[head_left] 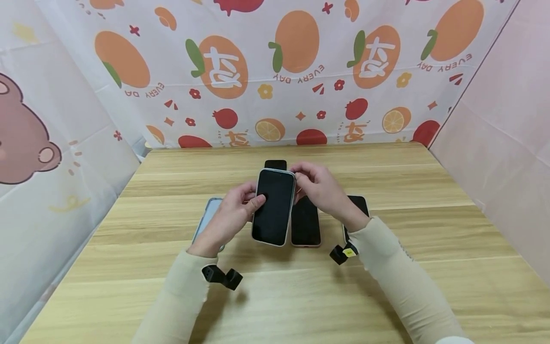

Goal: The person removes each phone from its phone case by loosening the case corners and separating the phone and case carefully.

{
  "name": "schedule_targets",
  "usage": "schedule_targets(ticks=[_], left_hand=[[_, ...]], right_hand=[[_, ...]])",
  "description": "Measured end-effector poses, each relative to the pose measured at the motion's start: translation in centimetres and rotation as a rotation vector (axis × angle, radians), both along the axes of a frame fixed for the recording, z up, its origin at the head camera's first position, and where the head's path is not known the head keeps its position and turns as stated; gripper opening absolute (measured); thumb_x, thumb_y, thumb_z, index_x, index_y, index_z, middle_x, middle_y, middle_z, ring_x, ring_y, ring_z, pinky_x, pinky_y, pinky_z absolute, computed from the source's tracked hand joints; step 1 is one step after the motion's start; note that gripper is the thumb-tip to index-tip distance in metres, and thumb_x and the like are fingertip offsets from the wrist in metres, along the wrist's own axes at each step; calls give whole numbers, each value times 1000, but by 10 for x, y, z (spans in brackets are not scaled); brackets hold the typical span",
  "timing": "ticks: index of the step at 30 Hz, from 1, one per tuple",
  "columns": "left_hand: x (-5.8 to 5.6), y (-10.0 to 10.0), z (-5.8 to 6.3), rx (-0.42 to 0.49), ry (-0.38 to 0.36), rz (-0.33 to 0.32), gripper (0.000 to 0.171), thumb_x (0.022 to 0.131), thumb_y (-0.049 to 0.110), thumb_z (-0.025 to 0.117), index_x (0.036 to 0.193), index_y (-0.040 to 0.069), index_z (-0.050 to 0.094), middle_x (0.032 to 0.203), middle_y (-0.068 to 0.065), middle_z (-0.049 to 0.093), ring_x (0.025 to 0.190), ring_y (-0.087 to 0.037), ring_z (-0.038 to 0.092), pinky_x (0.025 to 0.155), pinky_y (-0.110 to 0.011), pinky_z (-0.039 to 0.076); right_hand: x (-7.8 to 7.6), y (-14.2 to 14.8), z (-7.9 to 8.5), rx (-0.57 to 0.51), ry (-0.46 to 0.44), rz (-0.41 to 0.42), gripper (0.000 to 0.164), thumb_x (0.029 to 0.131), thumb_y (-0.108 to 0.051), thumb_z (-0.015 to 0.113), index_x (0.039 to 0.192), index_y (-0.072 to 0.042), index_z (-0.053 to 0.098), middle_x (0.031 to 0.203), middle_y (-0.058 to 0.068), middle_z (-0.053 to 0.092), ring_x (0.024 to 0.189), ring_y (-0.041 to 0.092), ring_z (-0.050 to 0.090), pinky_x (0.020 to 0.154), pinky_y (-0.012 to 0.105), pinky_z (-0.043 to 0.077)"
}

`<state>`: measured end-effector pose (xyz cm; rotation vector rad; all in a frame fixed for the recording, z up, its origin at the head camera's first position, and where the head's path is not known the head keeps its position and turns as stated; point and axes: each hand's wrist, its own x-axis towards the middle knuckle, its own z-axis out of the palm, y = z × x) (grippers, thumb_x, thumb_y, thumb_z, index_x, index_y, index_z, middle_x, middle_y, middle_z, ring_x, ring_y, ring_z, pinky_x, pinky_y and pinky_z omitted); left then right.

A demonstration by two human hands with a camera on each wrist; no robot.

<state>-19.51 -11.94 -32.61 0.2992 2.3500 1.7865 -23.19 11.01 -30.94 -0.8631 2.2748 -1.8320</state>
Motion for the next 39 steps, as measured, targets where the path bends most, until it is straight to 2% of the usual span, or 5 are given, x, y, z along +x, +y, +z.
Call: schedule_targets(ticks=[4, 13, 20, 29, 39], left_hand=[[-3, 0, -1, 23, -14, 54, 26, 103, 16, 52, 125, 2, 55, 105, -14, 70, 83, -15, 68, 72, -33, 60], [-11, 2, 4, 127, -16, 199, 31, 103, 20, 52, 125, -2, 53, 104, -9, 70, 84, -10, 69, 72, -31, 61], [-13, 6, 3, 181, -32, 240, 32, 102, 17, 53, 126, -4, 53, 96, -1, 72, 82, -9, 68, 70, -30, 60], [-12, 7, 4, 183, -25, 259, 32, 102, 18, 54, 127, -3, 53, 92, 4, 72, 83, -9, 68, 70, -29, 60], [-12, 7, 2, 218, -22, 223, 29, 103, 17, 50, 124, -4, 54, 85, 8, 71, 82, -10, 68, 69, -32, 61]], right_hand=[[4, -1, -13, 2, -72, 49, 27, 107, -17, 41, 122, -1, 57, 90, 19, 66, 71, 28, 68, 69, 42, 61], [22, -3, -47, 96, -214, 287, 12, 102, -5, 44, 99, 5, 49, 88, 29, 67, 76, 30, 72, 73, 43, 61], [26, -5, -51, 25, -251, 272, 38, 95, 6, 40, 132, 3, 49, 121, 28, 66, 95, 41, 71, 84, 40, 60], [29, -5, -50, -62, -261, 267, 40, 93, 9, 39, 131, 6, 50, 119, 27, 67, 103, 53, 64, 90, 55, 54], [31, -6, -51, -43, -236, 233, 41, 91, 9, 41, 131, 6, 51, 117, 26, 69, 102, 52, 66, 90, 53, 55]])
